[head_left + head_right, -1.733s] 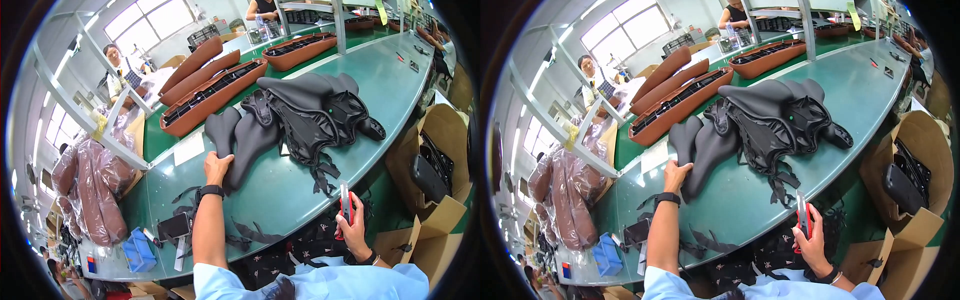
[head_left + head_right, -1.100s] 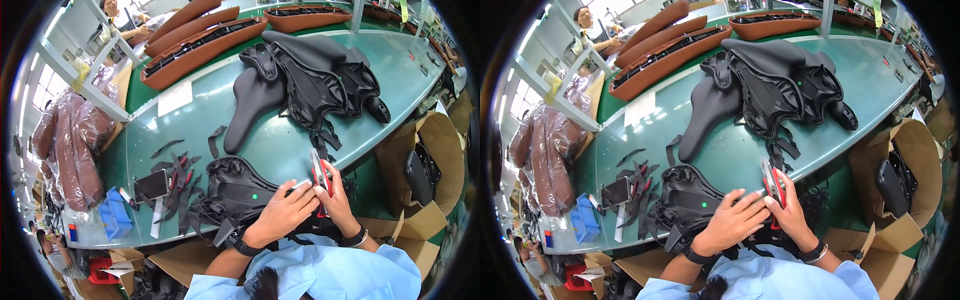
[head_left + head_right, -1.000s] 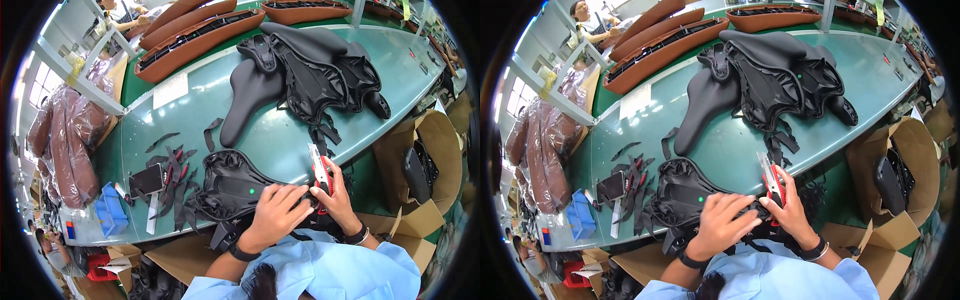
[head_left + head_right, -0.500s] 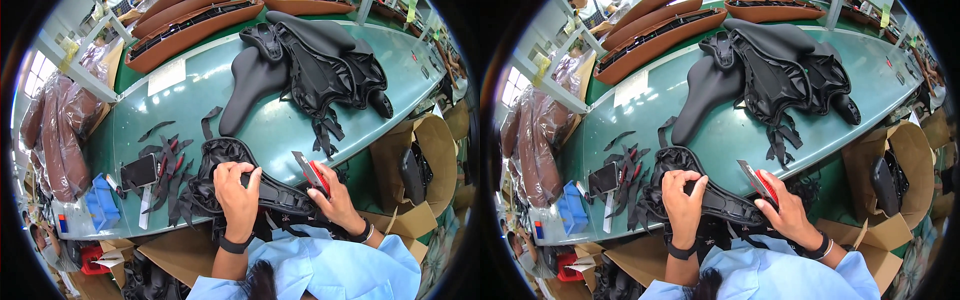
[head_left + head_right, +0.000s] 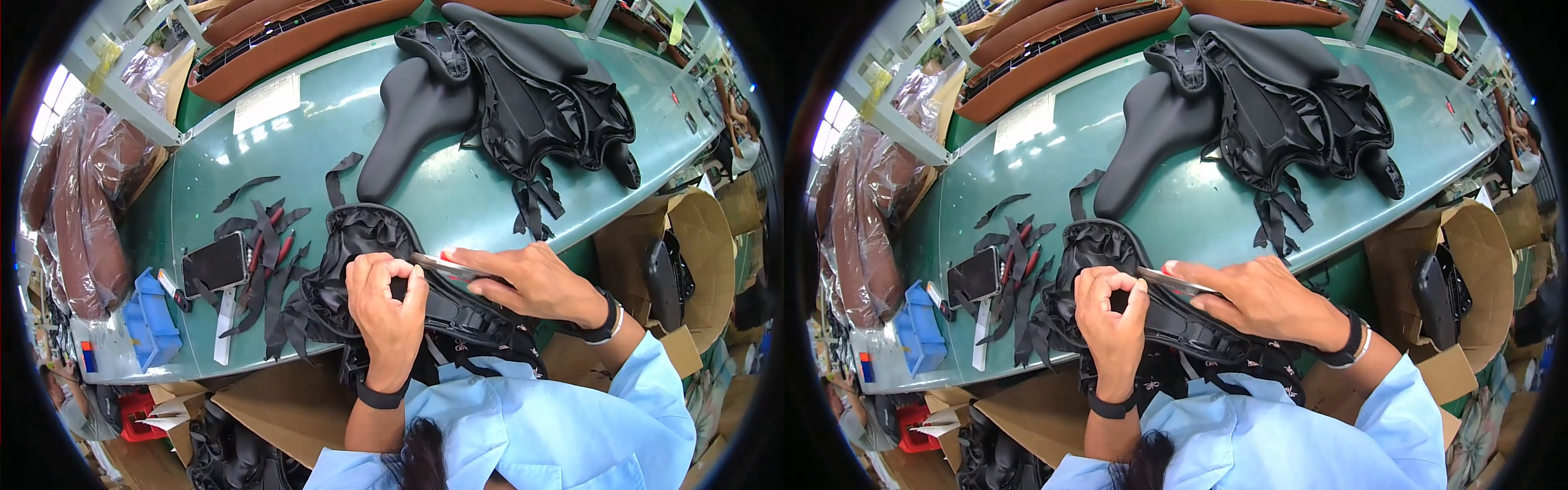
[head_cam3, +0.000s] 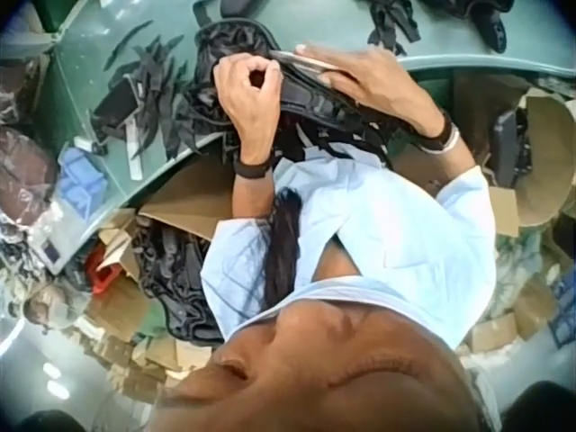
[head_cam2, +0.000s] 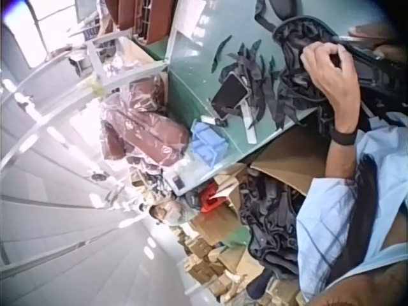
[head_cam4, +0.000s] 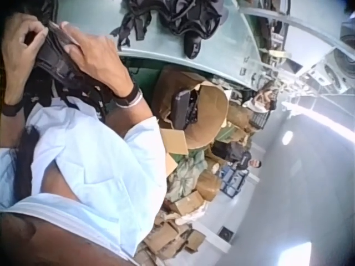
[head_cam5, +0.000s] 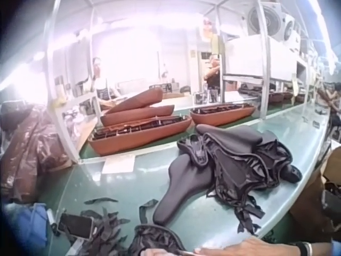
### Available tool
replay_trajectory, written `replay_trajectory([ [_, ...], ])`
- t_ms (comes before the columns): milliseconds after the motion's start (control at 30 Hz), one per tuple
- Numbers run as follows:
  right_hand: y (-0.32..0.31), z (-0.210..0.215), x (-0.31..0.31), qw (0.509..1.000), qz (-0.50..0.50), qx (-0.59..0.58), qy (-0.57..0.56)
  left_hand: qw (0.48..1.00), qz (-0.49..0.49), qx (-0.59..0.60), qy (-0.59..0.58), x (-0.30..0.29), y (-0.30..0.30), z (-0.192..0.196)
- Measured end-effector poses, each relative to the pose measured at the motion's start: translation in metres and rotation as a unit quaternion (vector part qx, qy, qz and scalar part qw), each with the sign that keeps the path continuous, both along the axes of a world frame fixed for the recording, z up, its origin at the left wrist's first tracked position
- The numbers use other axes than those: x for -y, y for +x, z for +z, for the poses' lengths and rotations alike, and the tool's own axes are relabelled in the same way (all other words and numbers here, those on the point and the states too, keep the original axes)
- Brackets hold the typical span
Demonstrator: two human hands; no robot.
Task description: The person trims excess material from the edges of a bicycle seat using a utility knife, pulling away the scraps by hand. They then place the finished seat into a cardboard box and begin trimming another one.
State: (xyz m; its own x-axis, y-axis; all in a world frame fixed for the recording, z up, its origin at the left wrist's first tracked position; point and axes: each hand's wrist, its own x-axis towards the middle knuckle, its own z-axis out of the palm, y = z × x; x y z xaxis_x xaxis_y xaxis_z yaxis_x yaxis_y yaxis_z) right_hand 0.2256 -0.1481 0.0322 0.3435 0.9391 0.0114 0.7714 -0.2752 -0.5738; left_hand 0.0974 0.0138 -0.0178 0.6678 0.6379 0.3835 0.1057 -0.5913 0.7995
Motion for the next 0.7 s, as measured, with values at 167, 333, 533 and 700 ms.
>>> replay_trajectory([
  [167,-0.021,0.017,0.025,0.995,0.003,0.037,-0.089,0.998,-0.03,0.03,-0.046,-0.003,-0.003,0.001],
  [333,-0.051,0.031,0.049,0.985,-0.034,0.11,-0.129,0.989,-0.031,0.075,-0.125,-0.001,-0.004,0.002],
  [533,-0.058,0.007,0.063,0.995,-0.079,0.037,-0.054,0.895,-0.112,0.225,-0.368,-0.005,-0.019,0.011],
  [700,-0.051,-0.029,0.05,0.933,-0.17,-0.304,0.085,0.9,-0.274,-0.036,-0.338,0.028,-0.086,-0.001],
])
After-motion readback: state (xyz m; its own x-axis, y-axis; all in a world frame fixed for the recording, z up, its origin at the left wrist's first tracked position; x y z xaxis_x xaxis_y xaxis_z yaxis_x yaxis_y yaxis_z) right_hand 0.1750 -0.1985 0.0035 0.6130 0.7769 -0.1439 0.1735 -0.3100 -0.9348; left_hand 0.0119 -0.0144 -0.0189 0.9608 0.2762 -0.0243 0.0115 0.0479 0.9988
